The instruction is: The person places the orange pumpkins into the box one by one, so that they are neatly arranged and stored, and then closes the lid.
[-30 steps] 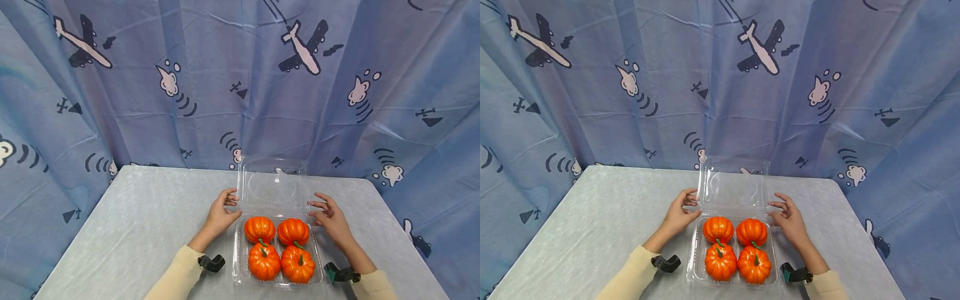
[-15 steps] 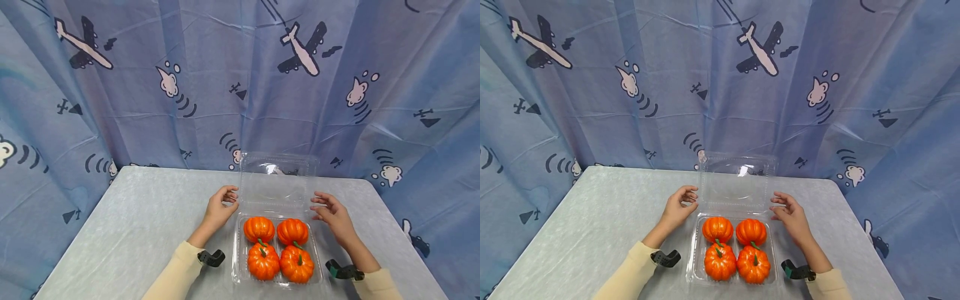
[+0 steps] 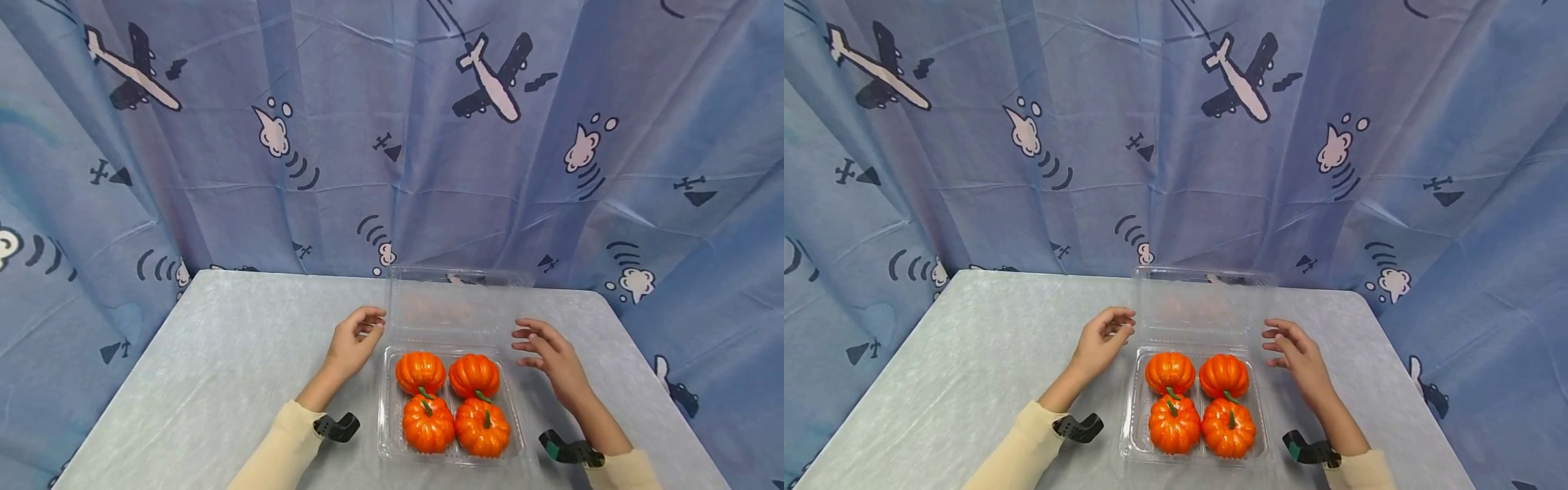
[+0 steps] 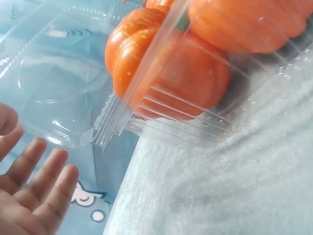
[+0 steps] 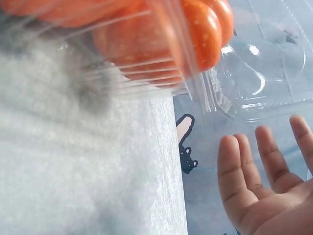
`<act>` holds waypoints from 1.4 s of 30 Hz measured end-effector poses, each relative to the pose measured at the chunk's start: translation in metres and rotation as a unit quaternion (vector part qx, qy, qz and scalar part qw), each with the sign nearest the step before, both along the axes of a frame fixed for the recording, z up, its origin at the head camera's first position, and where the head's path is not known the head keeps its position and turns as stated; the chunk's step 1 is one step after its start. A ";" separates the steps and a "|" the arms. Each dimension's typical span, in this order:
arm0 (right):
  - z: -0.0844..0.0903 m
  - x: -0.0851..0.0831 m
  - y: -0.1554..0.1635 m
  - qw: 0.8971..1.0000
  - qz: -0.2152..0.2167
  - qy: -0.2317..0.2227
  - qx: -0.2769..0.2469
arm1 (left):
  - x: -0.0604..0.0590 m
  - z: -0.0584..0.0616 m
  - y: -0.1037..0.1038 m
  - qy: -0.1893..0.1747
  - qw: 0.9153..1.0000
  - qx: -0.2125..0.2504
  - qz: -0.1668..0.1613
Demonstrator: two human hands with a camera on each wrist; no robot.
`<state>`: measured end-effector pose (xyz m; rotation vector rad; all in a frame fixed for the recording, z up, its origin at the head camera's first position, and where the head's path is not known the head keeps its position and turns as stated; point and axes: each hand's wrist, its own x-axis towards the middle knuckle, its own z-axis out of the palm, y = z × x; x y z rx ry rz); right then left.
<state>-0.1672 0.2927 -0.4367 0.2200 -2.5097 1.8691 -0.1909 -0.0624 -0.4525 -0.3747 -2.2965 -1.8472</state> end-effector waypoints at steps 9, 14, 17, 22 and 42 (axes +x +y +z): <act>0.001 0.017 0.008 0.999 0.027 -0.009 0.016 | 0.010 -0.015 -0.009 0.010 1.000 -0.019 -0.009; 0.001 0.028 0.010 0.999 0.033 -0.036 0.024 | 0.025 -0.013 -0.015 0.011 0.998 -0.052 -0.018; -0.001 0.036 0.011 0.998 0.035 -0.047 0.009 | 0.035 -0.013 -0.017 -0.004 0.997 -0.075 -0.018; -0.010 0.051 0.012 0.998 0.017 -0.064 0.017 | 0.049 -0.015 -0.018 -0.033 0.994 -0.099 -0.024; -0.045 0.097 0.024 0.990 0.037 -0.132 -0.020 | 0.101 -0.030 -0.021 -0.085 0.983 -0.107 -0.121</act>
